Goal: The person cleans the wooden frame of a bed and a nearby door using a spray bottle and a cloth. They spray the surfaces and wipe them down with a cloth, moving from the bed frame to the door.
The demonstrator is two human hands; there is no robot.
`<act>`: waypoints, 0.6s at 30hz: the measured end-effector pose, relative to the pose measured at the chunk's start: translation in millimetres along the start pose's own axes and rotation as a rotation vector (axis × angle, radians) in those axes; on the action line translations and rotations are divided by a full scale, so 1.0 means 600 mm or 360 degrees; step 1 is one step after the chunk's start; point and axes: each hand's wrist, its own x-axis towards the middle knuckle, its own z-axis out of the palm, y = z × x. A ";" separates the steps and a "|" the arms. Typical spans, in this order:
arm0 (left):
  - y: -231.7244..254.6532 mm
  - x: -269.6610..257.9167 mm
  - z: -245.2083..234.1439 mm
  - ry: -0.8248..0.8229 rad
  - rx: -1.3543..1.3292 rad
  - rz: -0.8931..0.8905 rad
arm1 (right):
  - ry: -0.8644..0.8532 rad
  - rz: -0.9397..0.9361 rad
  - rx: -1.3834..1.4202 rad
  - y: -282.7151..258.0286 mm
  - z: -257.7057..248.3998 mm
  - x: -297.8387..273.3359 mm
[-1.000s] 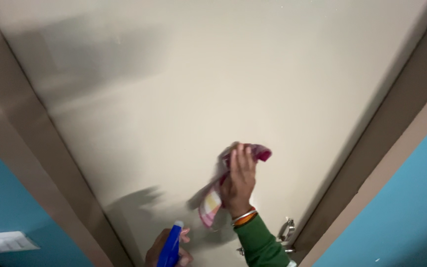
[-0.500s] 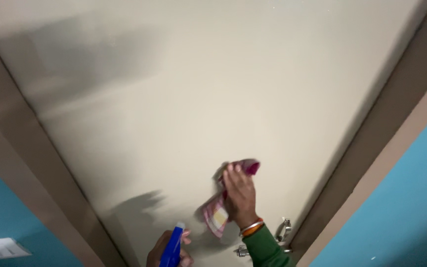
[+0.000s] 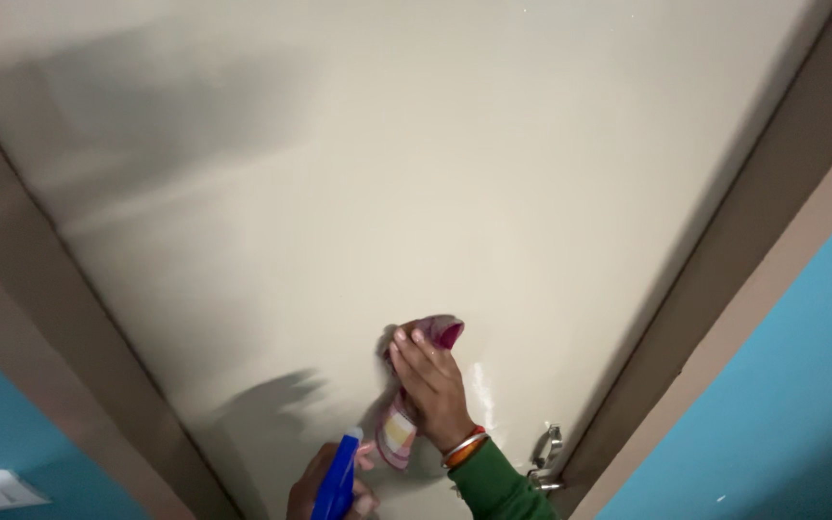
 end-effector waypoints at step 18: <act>0.092 0.030 0.032 -0.0025 -0.0060 -0.0023 | 0.0156 0.0057 -0.0075 0.010 -0.004 0.030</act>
